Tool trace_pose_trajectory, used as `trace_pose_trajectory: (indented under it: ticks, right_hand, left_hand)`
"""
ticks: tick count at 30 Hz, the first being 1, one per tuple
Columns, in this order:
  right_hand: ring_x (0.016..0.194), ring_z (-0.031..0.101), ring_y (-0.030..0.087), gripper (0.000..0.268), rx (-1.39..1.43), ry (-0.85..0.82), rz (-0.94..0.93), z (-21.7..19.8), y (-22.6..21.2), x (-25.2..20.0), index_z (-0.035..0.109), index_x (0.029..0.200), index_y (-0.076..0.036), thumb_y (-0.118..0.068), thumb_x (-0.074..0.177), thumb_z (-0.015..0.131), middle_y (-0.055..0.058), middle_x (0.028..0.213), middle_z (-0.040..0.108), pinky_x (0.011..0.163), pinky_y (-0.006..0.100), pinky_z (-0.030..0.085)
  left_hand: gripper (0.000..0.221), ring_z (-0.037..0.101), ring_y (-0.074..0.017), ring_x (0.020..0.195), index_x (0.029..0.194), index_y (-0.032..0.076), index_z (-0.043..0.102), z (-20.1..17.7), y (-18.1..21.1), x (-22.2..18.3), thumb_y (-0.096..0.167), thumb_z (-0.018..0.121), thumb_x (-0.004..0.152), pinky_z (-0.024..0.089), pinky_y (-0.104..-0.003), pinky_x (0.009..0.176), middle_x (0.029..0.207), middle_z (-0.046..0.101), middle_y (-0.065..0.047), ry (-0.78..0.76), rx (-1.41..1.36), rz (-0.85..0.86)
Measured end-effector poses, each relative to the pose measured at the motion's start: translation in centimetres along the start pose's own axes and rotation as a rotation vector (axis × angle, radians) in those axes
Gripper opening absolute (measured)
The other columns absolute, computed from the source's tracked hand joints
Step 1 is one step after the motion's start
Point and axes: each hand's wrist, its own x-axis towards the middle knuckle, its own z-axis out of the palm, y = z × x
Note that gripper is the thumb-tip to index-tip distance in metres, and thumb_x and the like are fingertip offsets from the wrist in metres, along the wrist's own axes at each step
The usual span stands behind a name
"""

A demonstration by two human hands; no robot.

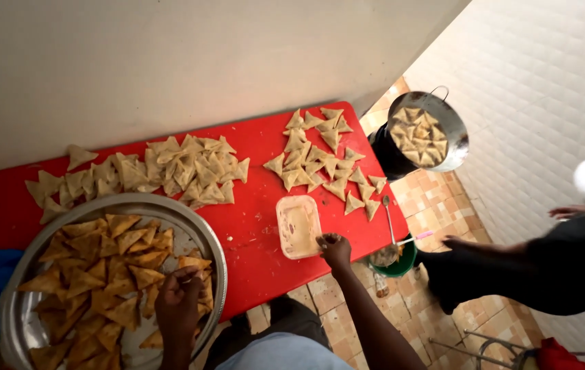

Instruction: Arranging and sorting samosas on a table and into a metal tray

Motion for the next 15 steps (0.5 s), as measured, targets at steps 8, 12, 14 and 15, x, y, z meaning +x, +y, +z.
trace_pose_trajectory:
  ticks: [8,12,14,15]
  right_hand:
    - [0.107,0.08,0.031,0.021,-0.154,0.187,-0.048,-9.2,1.4,2.4,0.084,0.122,-0.003,-0.01,0.103,0.084,0.018,0.12,0.087,0.097,0.045,0.066]
    - [0.088,0.078,0.022,0.012,-0.136,0.321,-0.273,-13.3,8.8,9.9,0.084,0.092,-0.005,-0.012,0.09,0.093,0.011,0.093,0.086,0.082,0.04,0.059]
    - [0.089,0.077,0.022,0.015,-0.139,0.303,-0.297,-13.1,8.1,8.7,0.078,0.093,-0.003,-0.01,0.092,0.092,0.01,0.093,0.083,0.082,0.042,0.06]
    - [0.091,0.077,0.023,0.019,-0.144,0.282,-0.331,-13.1,7.9,7.9,0.073,0.093,-0.001,-0.008,0.093,0.091,0.01,0.093,0.08,0.082,0.043,0.06]
  left_hand:
    - [0.016,0.069,-0.0191,0.076,0.117,0.002,0.08,-2.4,-0.6,-0.7,0.005,0.078,0.101,0.06,-0.033,0.07,0.096,0.079,-0.013,0.022,0.041,0.01]
    - [0.022,0.075,-0.0204,0.087,0.123,-0.001,0.081,-3.1,-2.5,-0.2,0.007,0.078,0.103,0.062,-0.034,0.068,0.112,0.083,-0.014,0.058,0.053,-0.062]
    - [0.022,0.075,-0.0203,0.091,0.123,0.0,0.08,-2.9,-3.0,0.1,0.007,0.079,0.102,0.062,-0.034,0.071,0.116,0.083,-0.014,0.035,0.046,-0.047]
    - [0.022,0.075,-0.0201,0.095,0.123,0.001,0.079,-3.0,-3.3,0.1,0.007,0.08,0.102,0.062,-0.034,0.074,0.12,0.083,-0.014,0.016,0.031,-0.031]
